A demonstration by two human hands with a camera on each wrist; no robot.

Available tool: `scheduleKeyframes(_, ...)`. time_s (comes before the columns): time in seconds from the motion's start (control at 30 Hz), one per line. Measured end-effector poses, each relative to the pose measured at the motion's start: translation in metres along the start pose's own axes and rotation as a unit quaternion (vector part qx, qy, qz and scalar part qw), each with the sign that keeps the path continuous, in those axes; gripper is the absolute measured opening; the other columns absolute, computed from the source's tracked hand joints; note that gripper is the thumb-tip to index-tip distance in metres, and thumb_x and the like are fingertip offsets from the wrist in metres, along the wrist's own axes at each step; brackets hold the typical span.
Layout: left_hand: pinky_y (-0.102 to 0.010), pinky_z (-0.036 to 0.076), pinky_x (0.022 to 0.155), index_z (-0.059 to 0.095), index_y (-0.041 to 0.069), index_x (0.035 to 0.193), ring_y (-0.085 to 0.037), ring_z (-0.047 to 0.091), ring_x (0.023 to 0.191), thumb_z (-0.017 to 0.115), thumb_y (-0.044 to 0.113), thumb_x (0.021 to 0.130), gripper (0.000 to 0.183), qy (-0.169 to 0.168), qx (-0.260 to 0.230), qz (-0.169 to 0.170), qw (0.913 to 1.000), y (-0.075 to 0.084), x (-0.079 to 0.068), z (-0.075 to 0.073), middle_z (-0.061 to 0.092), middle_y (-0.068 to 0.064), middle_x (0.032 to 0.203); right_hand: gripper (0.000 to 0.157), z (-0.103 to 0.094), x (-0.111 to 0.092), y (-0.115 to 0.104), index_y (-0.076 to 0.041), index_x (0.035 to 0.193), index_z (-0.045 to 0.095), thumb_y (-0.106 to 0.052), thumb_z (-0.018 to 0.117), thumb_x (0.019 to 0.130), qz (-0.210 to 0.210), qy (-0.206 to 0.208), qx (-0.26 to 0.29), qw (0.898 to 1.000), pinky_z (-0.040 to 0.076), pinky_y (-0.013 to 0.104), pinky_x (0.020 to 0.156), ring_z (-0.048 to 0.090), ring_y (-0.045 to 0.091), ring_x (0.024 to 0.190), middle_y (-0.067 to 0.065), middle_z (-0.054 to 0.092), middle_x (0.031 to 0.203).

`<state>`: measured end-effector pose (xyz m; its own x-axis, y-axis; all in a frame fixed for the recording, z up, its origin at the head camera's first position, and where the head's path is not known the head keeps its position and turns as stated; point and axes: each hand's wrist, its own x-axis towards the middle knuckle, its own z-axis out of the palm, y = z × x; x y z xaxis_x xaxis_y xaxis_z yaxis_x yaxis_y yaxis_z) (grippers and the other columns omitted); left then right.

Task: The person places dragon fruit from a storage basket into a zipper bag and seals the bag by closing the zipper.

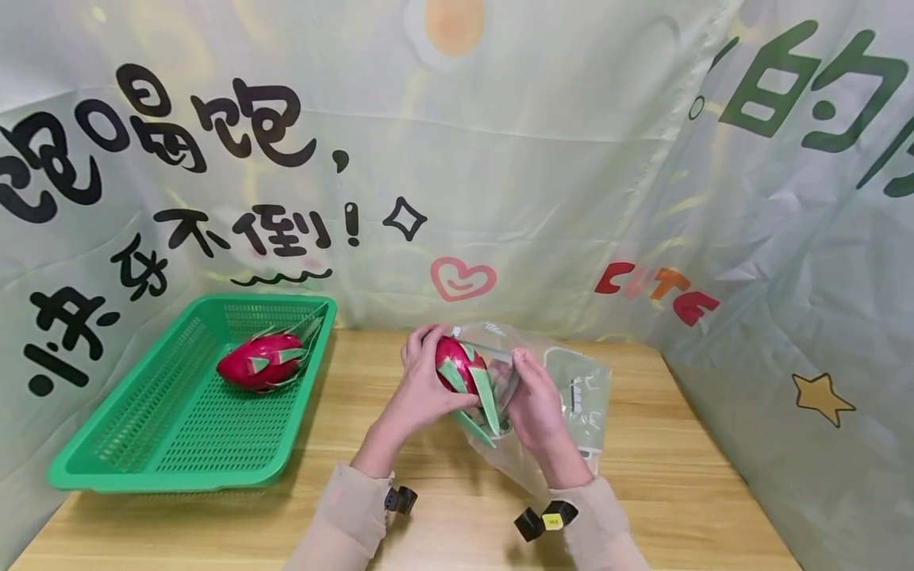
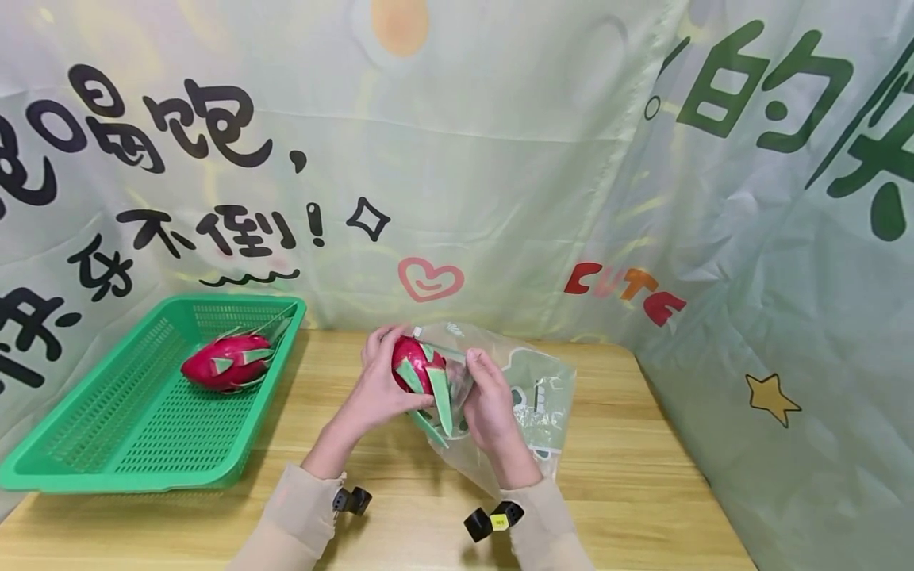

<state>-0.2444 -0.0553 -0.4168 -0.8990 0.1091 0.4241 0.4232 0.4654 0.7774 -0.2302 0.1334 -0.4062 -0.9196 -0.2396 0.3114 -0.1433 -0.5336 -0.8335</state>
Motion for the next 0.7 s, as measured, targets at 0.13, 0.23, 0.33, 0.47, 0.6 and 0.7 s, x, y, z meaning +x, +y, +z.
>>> scheduleKeyframes(0.13, -0.064, 0.045, 0.108, 0.0, 0.019, 0.168, -0.039, 0.027, 0.146, 0.102, 0.029, 0.061, 0.148, 0.024, -0.014, -0.049, 0.9984, 0.004, 0.001, 0.002, 0.024, -0.017, 0.164, 0.03, -0.003, 0.0, -0.003, -0.016, 0.095, 0.055, -0.023, 0.033, 0.115, -0.039, -0.049, 0.053, 0.997, 0.049, 0.025, 0.083, 0.059, 0.015, 0.092, -0.002, 0.063, 0.096)
scheduleKeyframes(0.23, -0.064, 0.043, 0.11, -0.004, 0.014, 0.167, -0.039, 0.027, 0.148, 0.1, 0.029, 0.061, 0.15, 0.037, -0.036, -0.077, 0.9957, 0.006, 0.002, 0.003, 0.022, -0.017, 0.166, 0.033, -0.004, 0.001, -0.006, -0.014, 0.1, 0.057, -0.021, 0.029, 0.115, -0.06, -0.078, 0.075, 0.992, 0.051, 0.026, 0.082, 0.061, 0.017, 0.093, 0.001, 0.065, 0.097)
scheduleKeyframes(0.33, -0.063, 0.045, 0.109, 0.009, 0.005, 0.165, -0.04, 0.033, 0.144, 0.098, 0.026, 0.061, 0.138, 0.04, -0.055, -0.09, 0.9936, 0.006, 0.002, 0.004, 0.026, -0.02, 0.163, 0.034, -0.004, 0.001, -0.008, -0.013, 0.108, 0.06, -0.019, 0.028, 0.115, -0.072, -0.089, 0.08, 0.99, 0.052, 0.027, 0.084, 0.063, 0.016, 0.093, 0.002, 0.067, 0.099)
scheduleKeyframes(0.47, -0.06, 0.048, 0.106, 0.023, 0.002, 0.158, -0.039, 0.041, 0.135, 0.096, 0.02, 0.061, 0.123, 0.034, -0.083, -0.088, 0.992, 0.002, 0.001, 0.002, 0.033, -0.019, 0.153, 0.037, -0.003, 0.0, -0.008, -0.011, 0.11, 0.064, -0.016, 0.028, 0.115, -0.079, -0.088, 0.078, 0.99, 0.052, 0.028, 0.089, 0.063, 0.016, 0.094, 0.001, 0.068, 0.101)
scheduleKeyframes(0.6, -0.057, 0.048, 0.107, 0.025, 0.004, 0.155, -0.038, 0.044, 0.134, 0.095, 0.015, 0.061, 0.118, 0.016, -0.122, -0.078, 0.9893, -0.003, 0.002, -0.001, 0.028, -0.016, 0.153, 0.039, -0.003, -0.001, -0.005, -0.012, 0.11, 0.065, -0.015, 0.026, 0.115, -0.08, -0.075, 0.072, 0.991, 0.051, 0.027, 0.09, 0.062, 0.015, 0.094, 0.0, 0.067, 0.101)
scheduleKeyframes(0.7, -0.056, 0.048, 0.108, 0.026, 0.009, 0.154, -0.037, 0.042, 0.136, 0.097, 0.014, 0.063, 0.115, -0.004, -0.147, -0.068, 0.9868, -0.006, 0.003, -0.005, 0.023, -0.015, 0.154, 0.038, -0.002, -0.001, -0.004, -0.013, 0.107, 0.063, -0.015, 0.026, 0.115, -0.082, -0.065, 0.068, 0.992, 0.05, 0.027, 0.088, 0.06, 0.014, 0.092, -0.001, 0.064, 0.098)
